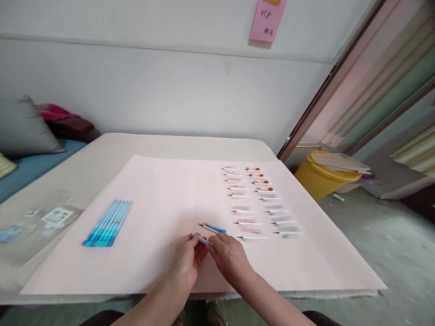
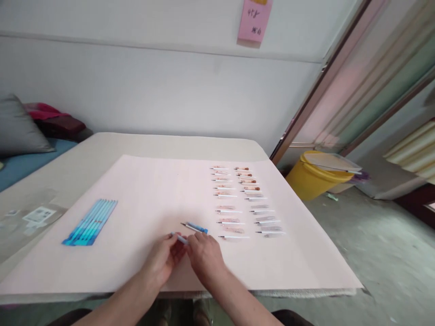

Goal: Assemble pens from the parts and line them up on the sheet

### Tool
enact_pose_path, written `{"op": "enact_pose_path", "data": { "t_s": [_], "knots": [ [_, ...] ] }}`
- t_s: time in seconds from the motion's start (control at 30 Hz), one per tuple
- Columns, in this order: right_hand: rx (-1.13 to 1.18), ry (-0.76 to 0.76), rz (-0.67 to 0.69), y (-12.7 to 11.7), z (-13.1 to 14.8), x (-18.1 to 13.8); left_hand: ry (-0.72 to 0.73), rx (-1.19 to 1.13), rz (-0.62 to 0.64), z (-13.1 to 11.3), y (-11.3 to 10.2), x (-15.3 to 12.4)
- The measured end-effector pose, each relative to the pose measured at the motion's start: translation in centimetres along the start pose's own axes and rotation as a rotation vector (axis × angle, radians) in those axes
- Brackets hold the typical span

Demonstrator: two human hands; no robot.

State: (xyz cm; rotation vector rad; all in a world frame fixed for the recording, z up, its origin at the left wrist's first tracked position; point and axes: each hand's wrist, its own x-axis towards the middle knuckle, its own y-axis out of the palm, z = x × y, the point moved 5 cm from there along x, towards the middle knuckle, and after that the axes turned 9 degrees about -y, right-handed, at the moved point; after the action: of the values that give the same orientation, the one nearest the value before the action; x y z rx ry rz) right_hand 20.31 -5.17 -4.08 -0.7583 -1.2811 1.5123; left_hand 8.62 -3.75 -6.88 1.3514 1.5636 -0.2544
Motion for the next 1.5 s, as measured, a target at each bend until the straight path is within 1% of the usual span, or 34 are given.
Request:
{"op": "enact_pose_path", "data": {
  "t_s": [0.07,0.13,0.2,0.27,0.37,0.5,0.7,0.87,0.93,1.1,1.17,1.33,1.5],
  "knots": [
    [0.017,0.1,-0.025,-1.1,-1.7,0.0,0.024,-0.005,-0.031,-1.3,-0.5,0.3],
    [-0.02,0.193,-0.039,-2.1,-3.3,-0.2,0.057,-0.02,-0.038,-2.7,-0.8,0.3],
    [-0.07,0.238,-0.009,-2.4,-4.3,-0.3,0.088,-0.044,-0.019,-3.9,-1.0,0.3],
    [-0.109,0.225,0.053,-1.7,-4.2,-0.4,0.112,-0.054,-0.01,-4.8,-1.2,0.1],
    [-0.167,0.161,0.133,-0.1,-3.0,-0.3,0.129,-0.05,-0.012,-5.3,-1.3,0.1],
    [-0.212,0.136,0.184,1.4,-2.0,-0.2,0.128,-0.072,-0.008,-5.7,-1.6,0.3],
    [-0.22,0.144,0.19,1.3,-2.0,-0.2,0.146,-0.096,-0.001,-6.7,-2.2,0.8],
    [-0.21,0.09,0.234,1.2,-1.4,-0.1,0.132,-0.141,-0.021,-7.4,-2.5,1.4],
    [-0.192,0.058,0.21,0.8,-1.0,-0.1,0.132,-0.159,-0.021,-7.7,-2.6,1.7],
    [-0.109,-0.056,0.055,-0.6,0.2,-0.3,0.149,-0.173,-0.014,-7.9,-2.8,2.0],
    [-0.11,-0.078,0.036,-0.8,0.4,-0.4,0.149,-0.169,-0.007,-7.7,-2.7,2.1],
    [-0.118,-0.071,0.035,-0.7,0.5,-0.5,0.181,-0.125,-0.002,-7.6,-2.6,2.0],
    [-0.037,-0.055,-0.021,-1.0,0.5,-0.6,0.305,-0.007,0.004,-7.9,-1.8,0.8]
  ]
}}
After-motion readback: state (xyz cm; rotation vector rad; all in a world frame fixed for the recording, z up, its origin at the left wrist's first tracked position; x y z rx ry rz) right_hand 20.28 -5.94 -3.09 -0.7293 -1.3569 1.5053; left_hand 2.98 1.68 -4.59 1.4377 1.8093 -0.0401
